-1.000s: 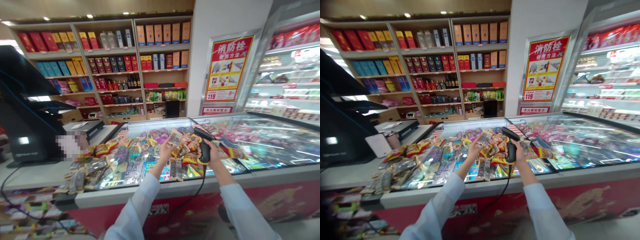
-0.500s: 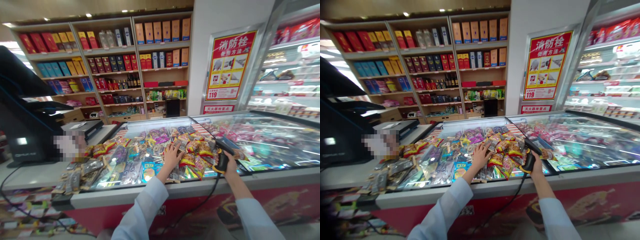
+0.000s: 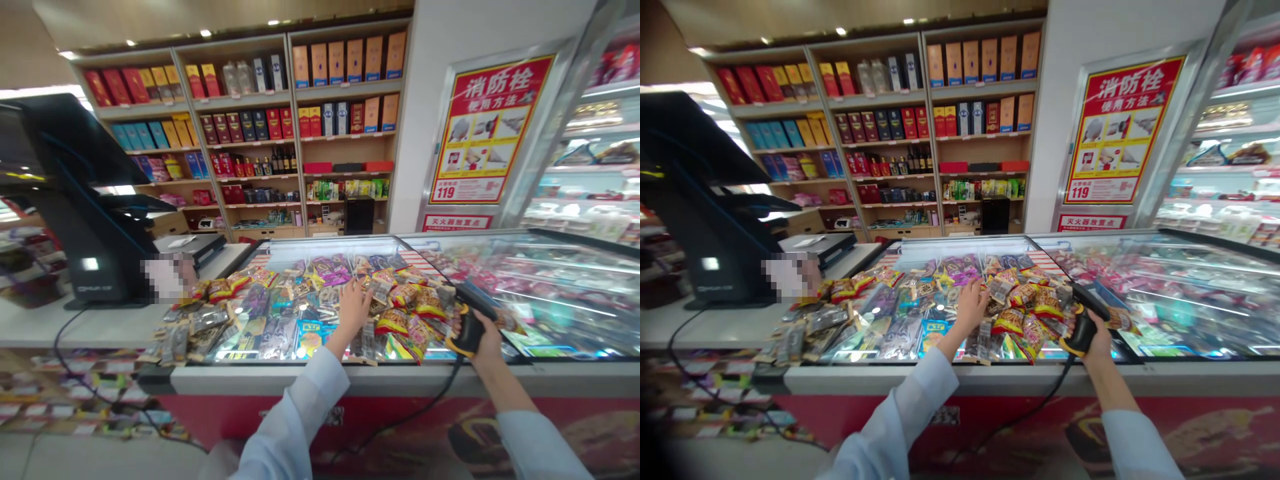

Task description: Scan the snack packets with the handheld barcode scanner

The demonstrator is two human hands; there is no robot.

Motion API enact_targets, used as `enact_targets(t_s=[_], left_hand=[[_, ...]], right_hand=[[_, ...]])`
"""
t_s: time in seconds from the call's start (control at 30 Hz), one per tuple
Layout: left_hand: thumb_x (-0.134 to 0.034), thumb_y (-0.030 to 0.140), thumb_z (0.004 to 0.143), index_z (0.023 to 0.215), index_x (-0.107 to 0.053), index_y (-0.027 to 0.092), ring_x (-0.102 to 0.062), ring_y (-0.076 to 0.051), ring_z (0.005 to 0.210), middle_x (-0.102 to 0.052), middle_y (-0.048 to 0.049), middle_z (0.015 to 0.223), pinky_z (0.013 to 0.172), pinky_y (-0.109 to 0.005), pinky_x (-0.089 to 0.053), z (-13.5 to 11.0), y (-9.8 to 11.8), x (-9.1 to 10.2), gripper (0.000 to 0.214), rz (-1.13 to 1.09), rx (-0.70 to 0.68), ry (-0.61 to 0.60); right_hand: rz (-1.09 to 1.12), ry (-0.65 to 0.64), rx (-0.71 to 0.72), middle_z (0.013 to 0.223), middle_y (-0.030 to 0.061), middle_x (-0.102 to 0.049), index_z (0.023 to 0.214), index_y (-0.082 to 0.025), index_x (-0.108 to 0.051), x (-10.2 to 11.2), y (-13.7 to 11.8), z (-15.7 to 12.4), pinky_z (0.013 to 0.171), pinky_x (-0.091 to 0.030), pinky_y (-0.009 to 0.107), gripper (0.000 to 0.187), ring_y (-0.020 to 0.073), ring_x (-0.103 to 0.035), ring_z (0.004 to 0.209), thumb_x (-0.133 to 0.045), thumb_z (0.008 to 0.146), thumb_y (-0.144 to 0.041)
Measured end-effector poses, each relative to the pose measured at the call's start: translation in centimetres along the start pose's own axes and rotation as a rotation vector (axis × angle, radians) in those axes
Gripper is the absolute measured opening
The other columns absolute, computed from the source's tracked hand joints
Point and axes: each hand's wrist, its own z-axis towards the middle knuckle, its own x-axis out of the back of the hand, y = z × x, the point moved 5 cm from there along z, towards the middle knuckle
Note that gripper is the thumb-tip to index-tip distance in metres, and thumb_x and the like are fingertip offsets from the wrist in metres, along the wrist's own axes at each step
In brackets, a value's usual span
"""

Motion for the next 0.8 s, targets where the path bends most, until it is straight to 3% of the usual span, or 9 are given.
enact_targets(t_s=[0.2,0.3,0.43,0.6,0.8], left_hand=[[-0.038,0.039,0.089,0.12,-0.049,0.016,-0.048,-0.024,0.115,-0.052,-0.0139,0.123,0.097,-0.039,-0.037,2.7,-3.7,4.9,0.04,0.064,0.048,0.135],[-0.039,0.037,0.089,0.117,-0.05,0.014,-0.052,-0.025,0.11,-0.055,-0.0152,0.119,0.094,-0.039,-0.038,4.2,-6.0,8.4,0.038,0.132,0.071,0.182],[-0.039,0.036,0.089,0.118,-0.049,0.014,-0.053,-0.025,0.107,-0.056,-0.0146,0.118,0.093,-0.038,-0.038,5.3,-8.7,13.9,0.038,0.189,0.065,0.283],[-0.037,0.038,0.089,0.117,-0.049,0.013,-0.052,-0.025,0.109,-0.057,-0.0148,0.117,0.093,-0.038,-0.038,3.8,-14.1,18.9,0.039,0.21,0.153,0.37],[-0.04,0.031,0.087,0.117,-0.049,0.014,-0.051,-0.024,0.112,-0.058,-0.0141,0.116,0.093,-0.037,-0.039,0.3,-21.1,20.4,0.035,0.205,0.314,0.36]], right_hand=[[0.008,-0.073,0.084,0.053,-0.0006,-0.053,0.075,-0.02,-0.057,-3.4,-1.4,-2.0,0.038,-0.044,0.027,0.021,0.0136,-0.05,0.041,-0.06,0.063,-0.036],[0.012,-0.143,0.069,0.057,0.0007,-0.056,0.077,-0.019,-0.059,-6.6,-1.1,-2.6,0.036,-0.041,0.025,0.02,0.0119,-0.048,0.04,-0.061,0.064,-0.034],[-0.017,-0.234,-0.03,0.054,0.0013,-0.056,0.075,-0.019,-0.059,-11.8,1.1,-3.2,0.033,-0.038,0.024,0.02,0.0125,-0.048,0.039,-0.061,0.065,-0.036],[-0.01,-0.365,-0.071,0.052,0.0001,-0.055,0.071,-0.019,-0.057,-18.6,5.1,-4.4,0.033,-0.038,0.021,0.019,0.0109,-0.047,0.038,-0.061,0.066,-0.036],[0.055,-0.504,-0.223,0.05,-0.0004,-0.056,0.071,-0.018,-0.057,-25.8,11.0,-5.6,0.032,-0.038,0.02,0.018,0.0104,-0.047,0.036,-0.058,0.07,-0.036]])
